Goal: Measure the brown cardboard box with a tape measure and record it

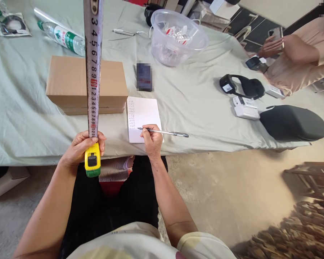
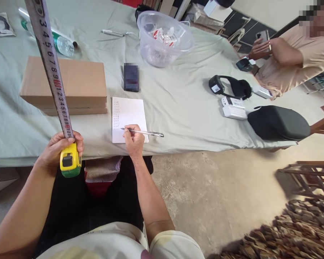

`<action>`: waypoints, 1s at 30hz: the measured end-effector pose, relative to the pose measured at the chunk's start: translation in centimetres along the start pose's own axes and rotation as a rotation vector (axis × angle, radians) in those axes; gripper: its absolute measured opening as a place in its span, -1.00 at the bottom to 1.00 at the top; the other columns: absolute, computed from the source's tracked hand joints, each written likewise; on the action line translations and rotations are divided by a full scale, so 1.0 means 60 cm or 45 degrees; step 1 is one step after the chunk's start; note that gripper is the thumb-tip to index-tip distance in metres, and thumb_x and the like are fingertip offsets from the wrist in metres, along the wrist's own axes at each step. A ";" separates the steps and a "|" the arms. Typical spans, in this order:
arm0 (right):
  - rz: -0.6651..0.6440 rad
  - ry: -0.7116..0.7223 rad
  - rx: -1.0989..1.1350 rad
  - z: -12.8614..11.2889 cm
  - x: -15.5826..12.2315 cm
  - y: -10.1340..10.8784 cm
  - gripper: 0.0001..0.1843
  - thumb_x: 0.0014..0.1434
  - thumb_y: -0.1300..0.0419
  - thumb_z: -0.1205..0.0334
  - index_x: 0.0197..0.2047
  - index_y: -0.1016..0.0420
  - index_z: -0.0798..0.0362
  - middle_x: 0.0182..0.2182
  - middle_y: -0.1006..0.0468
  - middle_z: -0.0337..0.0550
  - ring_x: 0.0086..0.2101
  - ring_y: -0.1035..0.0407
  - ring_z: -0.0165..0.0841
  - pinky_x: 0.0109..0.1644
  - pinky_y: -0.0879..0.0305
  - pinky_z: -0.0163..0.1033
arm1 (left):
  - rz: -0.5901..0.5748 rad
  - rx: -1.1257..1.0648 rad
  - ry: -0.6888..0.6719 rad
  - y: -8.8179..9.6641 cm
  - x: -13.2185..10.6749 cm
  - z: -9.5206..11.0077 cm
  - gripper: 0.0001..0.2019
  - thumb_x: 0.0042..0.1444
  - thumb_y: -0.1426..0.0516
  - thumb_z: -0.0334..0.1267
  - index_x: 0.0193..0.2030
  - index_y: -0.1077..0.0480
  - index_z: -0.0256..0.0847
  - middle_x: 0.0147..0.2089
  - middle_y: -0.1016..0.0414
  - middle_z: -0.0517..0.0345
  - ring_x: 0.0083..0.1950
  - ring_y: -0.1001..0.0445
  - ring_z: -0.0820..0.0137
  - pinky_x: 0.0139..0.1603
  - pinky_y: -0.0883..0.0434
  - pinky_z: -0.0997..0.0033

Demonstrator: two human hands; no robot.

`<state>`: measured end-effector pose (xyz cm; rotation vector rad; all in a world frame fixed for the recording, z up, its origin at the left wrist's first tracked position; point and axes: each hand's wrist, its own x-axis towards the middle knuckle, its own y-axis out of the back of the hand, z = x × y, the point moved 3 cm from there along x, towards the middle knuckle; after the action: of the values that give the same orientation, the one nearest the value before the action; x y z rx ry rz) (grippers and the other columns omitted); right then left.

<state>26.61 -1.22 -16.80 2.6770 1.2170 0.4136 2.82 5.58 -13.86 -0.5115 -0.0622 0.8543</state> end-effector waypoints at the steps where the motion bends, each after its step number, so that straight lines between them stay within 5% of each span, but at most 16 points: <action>1: -0.003 0.005 0.009 0.001 0.000 0.000 -0.85 0.12 -0.13 0.16 -0.30 -0.45 0.05 -0.58 -0.49 -0.28 -0.52 -0.41 -0.42 -0.39 -0.30 -0.31 | -0.008 -0.002 0.002 0.001 0.000 -0.001 -0.87 0.17 -0.16 -0.28 -0.22 -0.51 -0.25 -0.46 -0.50 0.11 -0.48 -0.49 0.38 -0.50 -0.44 0.46; 9: -0.034 0.072 0.111 0.007 0.000 -0.002 -0.84 0.17 -0.15 0.17 -0.22 -0.45 0.05 -0.55 -0.50 -0.28 -0.50 -0.42 -0.42 -0.38 -0.33 -0.29 | -0.056 -0.016 0.016 0.007 0.003 -0.005 -0.86 0.18 -0.16 -0.27 -0.19 -0.51 -0.23 -0.44 -0.51 0.11 -0.47 -0.49 0.38 -0.51 -0.43 0.47; 19: 0.186 0.206 0.230 0.002 -0.005 0.009 -0.84 0.25 -0.09 0.16 -0.17 -0.42 0.04 -0.48 -0.51 -0.26 -0.50 -0.35 -0.45 -0.38 -0.34 -0.29 | -0.090 0.003 0.036 0.011 0.006 -0.007 -0.84 0.21 -0.14 -0.24 -0.17 -0.53 -0.19 -0.42 -0.51 0.12 -0.44 -0.51 0.36 -0.47 -0.44 0.44; 26: -0.264 0.237 0.124 -0.068 -0.034 -0.023 -0.79 0.26 -0.11 0.11 -0.10 -0.44 0.00 -0.29 -0.57 -0.19 -0.34 -0.44 -0.41 -0.26 -0.38 -0.30 | -0.156 0.167 0.220 -0.007 -0.002 -0.007 -0.78 0.20 -0.16 -0.17 -0.12 -0.51 -0.23 -0.35 -0.51 0.07 -0.37 -0.48 0.33 -0.38 -0.43 0.41; 30: -0.510 0.337 0.117 -0.117 -0.058 -0.044 -0.82 0.23 -0.12 0.10 -0.20 -0.46 -0.01 -0.34 -0.55 -0.20 -0.35 -0.42 -0.38 -0.23 -0.38 -0.28 | -0.151 0.468 0.215 -0.029 -0.016 -0.009 -0.78 0.22 -0.14 -0.14 -0.19 -0.51 -0.23 -0.33 -0.49 0.08 -0.31 -0.43 0.34 -0.32 -0.39 0.44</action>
<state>20.34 -1.86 -11.49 2.4127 1.8402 0.6738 3.56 3.71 -13.38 -0.2296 0.2149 0.6834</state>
